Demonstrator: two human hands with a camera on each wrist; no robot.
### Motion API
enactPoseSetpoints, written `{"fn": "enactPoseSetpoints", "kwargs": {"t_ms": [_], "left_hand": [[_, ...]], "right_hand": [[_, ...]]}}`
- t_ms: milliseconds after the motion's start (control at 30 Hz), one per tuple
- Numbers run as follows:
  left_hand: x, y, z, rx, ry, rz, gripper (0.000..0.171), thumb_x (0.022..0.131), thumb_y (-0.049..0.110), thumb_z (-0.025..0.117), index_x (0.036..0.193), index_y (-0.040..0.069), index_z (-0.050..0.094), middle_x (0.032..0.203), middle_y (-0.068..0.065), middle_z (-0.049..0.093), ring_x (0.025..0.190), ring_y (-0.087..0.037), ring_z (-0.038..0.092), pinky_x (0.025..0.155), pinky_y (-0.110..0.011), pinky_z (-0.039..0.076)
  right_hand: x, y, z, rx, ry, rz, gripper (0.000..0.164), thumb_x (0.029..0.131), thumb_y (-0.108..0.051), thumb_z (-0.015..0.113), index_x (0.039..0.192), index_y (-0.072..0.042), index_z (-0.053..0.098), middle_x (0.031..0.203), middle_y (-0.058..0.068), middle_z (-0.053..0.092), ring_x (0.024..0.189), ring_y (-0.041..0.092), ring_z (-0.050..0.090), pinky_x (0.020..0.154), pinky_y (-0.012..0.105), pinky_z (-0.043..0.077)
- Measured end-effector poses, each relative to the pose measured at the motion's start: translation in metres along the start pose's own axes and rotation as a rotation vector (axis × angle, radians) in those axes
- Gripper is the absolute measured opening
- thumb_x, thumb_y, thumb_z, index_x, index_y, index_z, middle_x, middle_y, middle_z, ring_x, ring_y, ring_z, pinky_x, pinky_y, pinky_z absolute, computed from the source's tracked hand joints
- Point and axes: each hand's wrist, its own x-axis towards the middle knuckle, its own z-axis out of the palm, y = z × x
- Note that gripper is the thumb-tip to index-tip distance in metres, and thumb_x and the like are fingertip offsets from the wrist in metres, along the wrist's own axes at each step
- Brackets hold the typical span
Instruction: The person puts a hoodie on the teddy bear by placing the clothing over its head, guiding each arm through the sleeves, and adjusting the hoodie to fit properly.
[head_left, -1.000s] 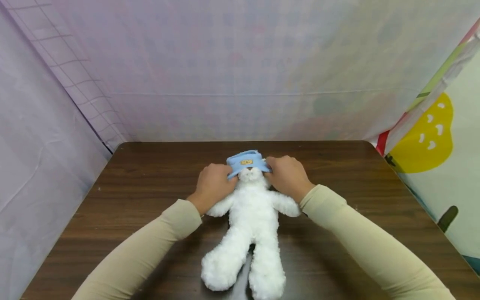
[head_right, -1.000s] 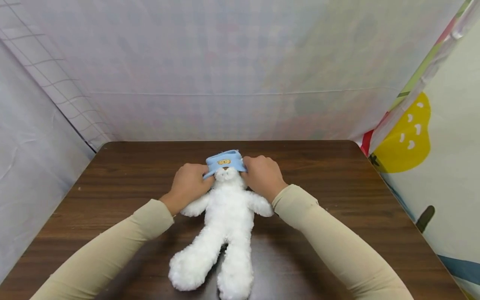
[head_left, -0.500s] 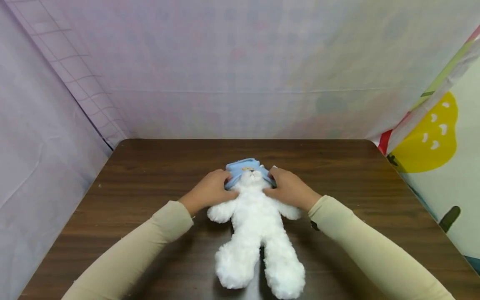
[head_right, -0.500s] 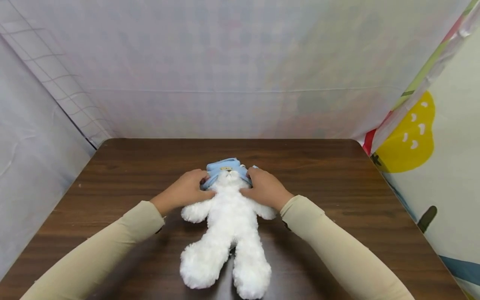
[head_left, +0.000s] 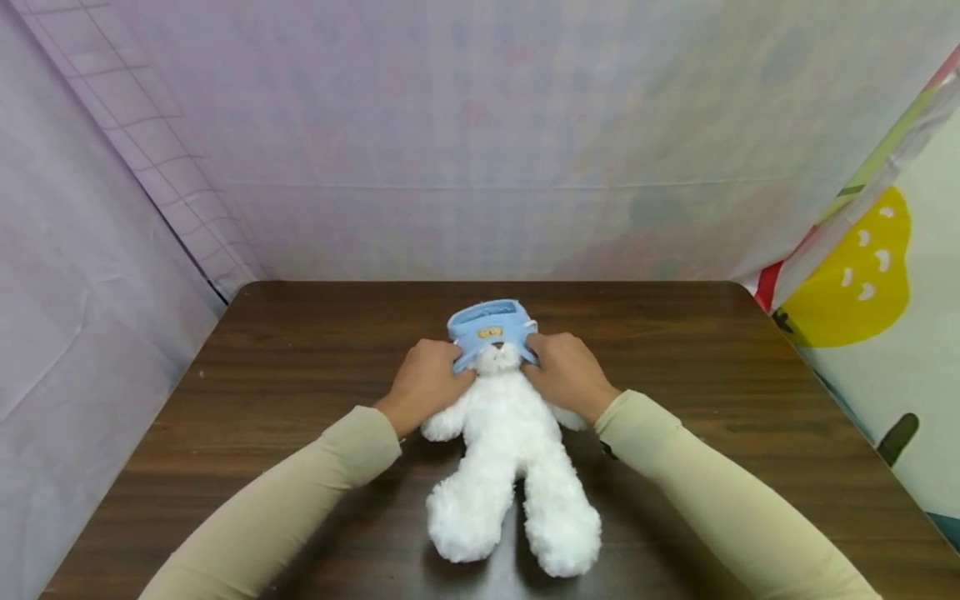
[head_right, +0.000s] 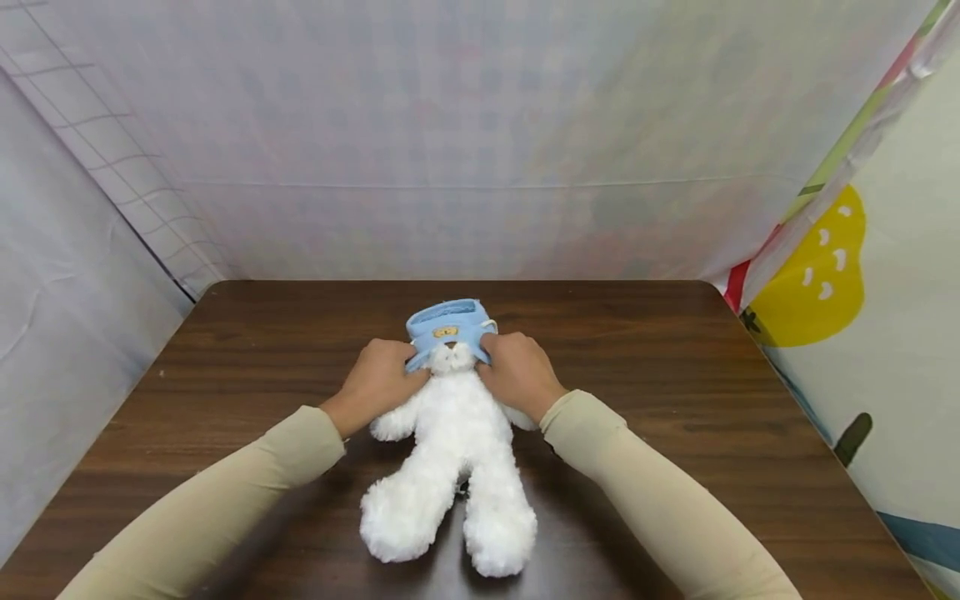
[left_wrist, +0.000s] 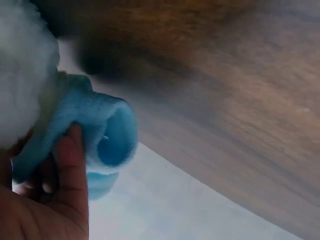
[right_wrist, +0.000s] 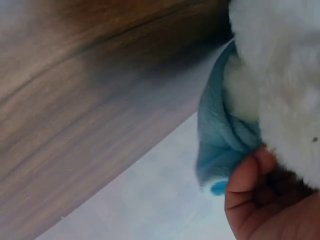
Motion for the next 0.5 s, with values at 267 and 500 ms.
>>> {"fn": "enactPoseSetpoints", "kwargs": {"t_ms": [267,500], "left_hand": [[0.006,0.004,0.003,-0.011,0.054,0.016,0.036,0.091,0.015,0.059,0.061,0.015,0.04,0.054,0.002,0.032,0.049,-0.012,0.034,0.05,-0.028,0.034],[0.003,0.009,-0.009,-0.002,-0.028,0.005,0.026,0.094,0.035,0.067,0.103,0.011,0.059,0.085,-0.001,0.055,0.071,-0.015,0.051,0.064,-0.032,0.044]], "right_hand": [[0.0,-0.001,0.009,-0.088,0.104,0.058,0.036,0.089,-0.011,0.068,0.063,-0.016,0.044,0.053,-0.002,0.032,0.049,0.013,0.033,0.048,0.031,0.029],[-0.001,0.002,-0.003,-0.074,-0.014,0.07,0.025,0.096,-0.027,0.065,0.078,-0.014,0.054,0.057,0.001,0.04,0.062,0.022,0.044,0.061,0.038,0.033]]}}
